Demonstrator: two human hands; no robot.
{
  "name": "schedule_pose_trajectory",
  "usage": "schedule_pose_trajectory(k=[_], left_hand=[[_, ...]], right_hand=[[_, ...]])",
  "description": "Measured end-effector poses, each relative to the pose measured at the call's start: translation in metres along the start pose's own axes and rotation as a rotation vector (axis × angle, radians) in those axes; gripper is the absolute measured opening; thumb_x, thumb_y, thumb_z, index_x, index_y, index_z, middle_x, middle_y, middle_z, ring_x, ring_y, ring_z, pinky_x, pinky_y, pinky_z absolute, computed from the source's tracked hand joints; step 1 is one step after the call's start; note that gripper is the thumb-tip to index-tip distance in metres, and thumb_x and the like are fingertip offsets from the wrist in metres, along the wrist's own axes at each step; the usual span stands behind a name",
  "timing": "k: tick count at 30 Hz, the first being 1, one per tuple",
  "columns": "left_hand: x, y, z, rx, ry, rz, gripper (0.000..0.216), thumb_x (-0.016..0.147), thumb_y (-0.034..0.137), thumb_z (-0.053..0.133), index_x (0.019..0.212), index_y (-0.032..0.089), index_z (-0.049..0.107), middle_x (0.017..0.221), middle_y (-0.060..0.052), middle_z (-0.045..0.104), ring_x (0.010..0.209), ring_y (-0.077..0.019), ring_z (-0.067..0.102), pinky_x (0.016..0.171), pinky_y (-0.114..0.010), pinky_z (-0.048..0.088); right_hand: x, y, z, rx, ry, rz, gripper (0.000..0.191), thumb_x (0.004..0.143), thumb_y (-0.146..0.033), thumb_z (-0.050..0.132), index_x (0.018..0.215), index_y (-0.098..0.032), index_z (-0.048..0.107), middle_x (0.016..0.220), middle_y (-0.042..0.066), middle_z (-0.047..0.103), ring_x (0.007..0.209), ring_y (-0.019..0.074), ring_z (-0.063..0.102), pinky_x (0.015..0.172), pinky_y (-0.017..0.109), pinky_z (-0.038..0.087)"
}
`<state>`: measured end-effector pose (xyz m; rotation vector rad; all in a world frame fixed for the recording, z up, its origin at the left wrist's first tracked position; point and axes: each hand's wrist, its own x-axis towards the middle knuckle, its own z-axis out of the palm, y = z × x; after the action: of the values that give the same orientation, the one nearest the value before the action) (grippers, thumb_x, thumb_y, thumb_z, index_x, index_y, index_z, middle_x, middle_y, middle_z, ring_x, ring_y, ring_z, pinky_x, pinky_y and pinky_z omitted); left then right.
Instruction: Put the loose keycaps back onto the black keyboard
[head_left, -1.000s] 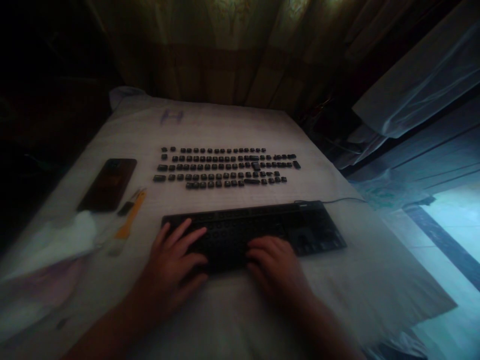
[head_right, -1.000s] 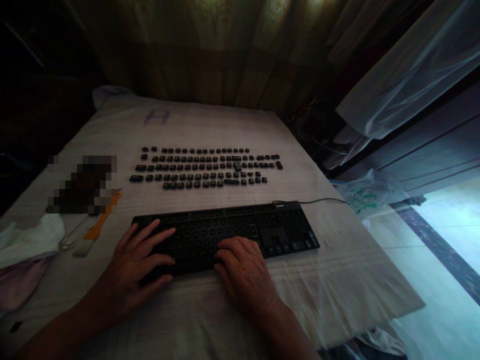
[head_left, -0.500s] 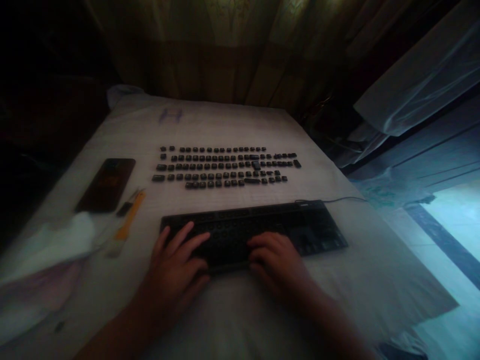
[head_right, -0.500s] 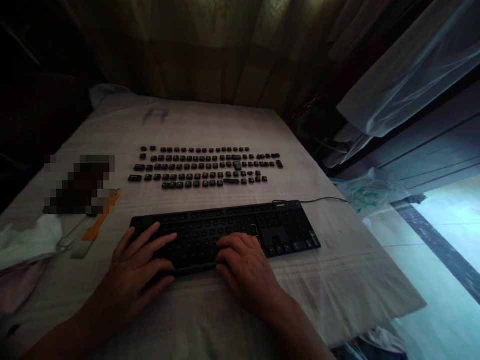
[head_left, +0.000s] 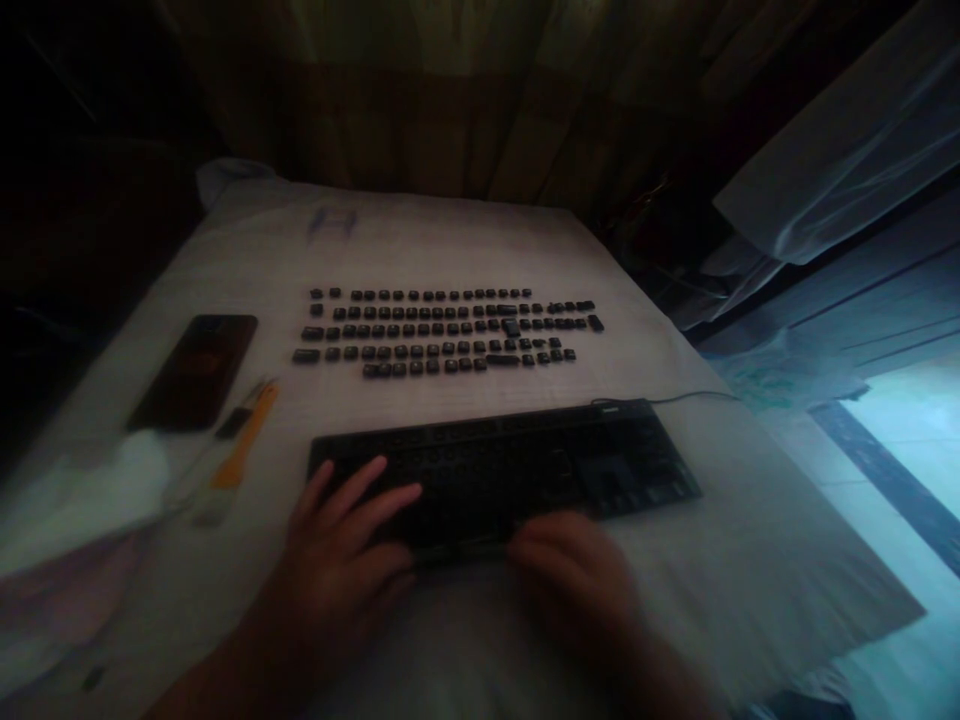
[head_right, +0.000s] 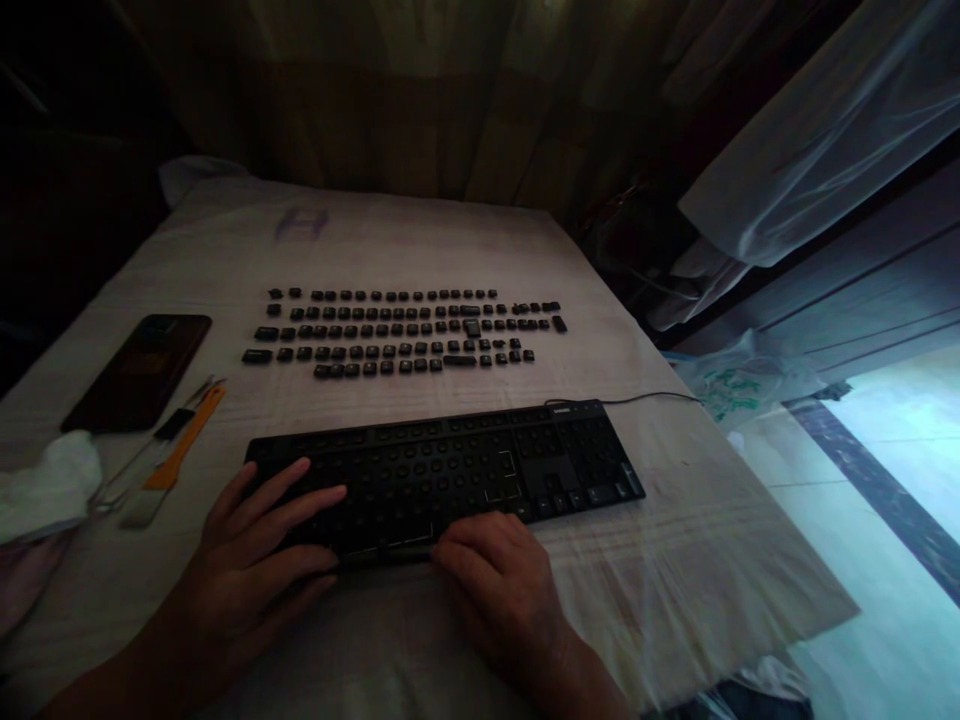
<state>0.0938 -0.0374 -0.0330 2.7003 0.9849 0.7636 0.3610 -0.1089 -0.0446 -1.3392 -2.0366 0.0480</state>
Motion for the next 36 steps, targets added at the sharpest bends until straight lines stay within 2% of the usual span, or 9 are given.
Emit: schedule_pose_trajectory(k=[7,10,14,19,24,32,36], left_hand=[[-0.004,-0.001,0.012,0.001,0.107,0.034,0.025,0.096,0.021,0.051,0.077,0.028,0.066,0.126,0.004,0.068,0.138,-0.0239,0.045,0.122,-0.055,0.016],[-0.006,-0.003,0.010,0.001,0.065,0.032,0.023,0.096,0.020,0.053,0.080,0.029,0.067,0.127,0.005,0.068,0.140,-0.0225,0.042,0.123,-0.053,0.015],[-0.006,-0.005,0.006,0.044,-0.012,0.052,0.019,0.094,0.019,0.056,0.084,0.031,0.067,0.128,0.006,0.067,0.140,-0.0246,0.043,0.123,-0.055,0.015],[-0.005,-0.004,0.008,-0.013,0.055,0.019,0.022,0.096,0.020,0.052,0.082,0.030,0.066,0.127,0.006,0.068,0.143,-0.0219,0.038,0.124,-0.054,0.013],[-0.004,-0.006,0.003,0.030,-0.029,0.050,0.017,0.093,0.020,0.057,0.082,0.030,0.067,0.130,0.005,0.066,0.142,-0.0242,0.039,0.124,-0.055,0.014],[-0.002,-0.009,0.000,0.045,-0.038,0.105,0.013,0.090,0.022,0.060,0.084,0.031,0.067,0.133,0.005,0.064,0.143,-0.0250,0.038,0.124,-0.053,0.012],[-0.003,-0.011,-0.001,0.033,-0.040,0.066,0.013,0.092,0.021,0.059,0.090,0.031,0.067,0.134,0.005,0.063,0.145,-0.0250,0.035,0.123,-0.055,0.012]], right_hand=[[-0.006,0.002,0.005,-0.031,0.013,0.004,0.022,0.094,-0.012,0.052,0.093,-0.024,0.070,0.081,0.001,0.072,0.071,0.0160,0.065,0.061,0.029,0.050],[-0.005,0.004,0.006,-0.008,0.026,-0.026,0.020,0.094,-0.012,0.053,0.092,-0.022,0.070,0.080,0.002,0.072,0.070,0.0153,0.065,0.060,0.028,0.051],[-0.005,0.004,0.005,-0.007,0.028,-0.004,0.019,0.093,-0.011,0.055,0.092,-0.022,0.071,0.080,0.003,0.073,0.069,0.0157,0.065,0.059,0.028,0.051],[-0.003,0.001,0.004,0.008,0.026,0.016,0.018,0.093,-0.012,0.056,0.090,-0.023,0.070,0.079,0.002,0.073,0.069,0.0164,0.066,0.059,0.029,0.053],[-0.005,0.001,0.005,0.000,0.011,0.018,0.018,0.096,-0.015,0.055,0.088,-0.023,0.068,0.078,0.002,0.071,0.068,0.0162,0.065,0.059,0.029,0.052],[-0.002,-0.002,0.004,-0.003,0.005,0.037,0.021,0.097,-0.015,0.053,0.085,-0.022,0.068,0.076,0.002,0.070,0.066,0.0154,0.061,0.058,0.029,0.049],[-0.002,-0.001,0.003,-0.010,-0.014,0.012,0.022,0.096,-0.012,0.053,0.084,-0.021,0.069,0.076,0.003,0.070,0.066,0.0155,0.061,0.058,0.028,0.048]])
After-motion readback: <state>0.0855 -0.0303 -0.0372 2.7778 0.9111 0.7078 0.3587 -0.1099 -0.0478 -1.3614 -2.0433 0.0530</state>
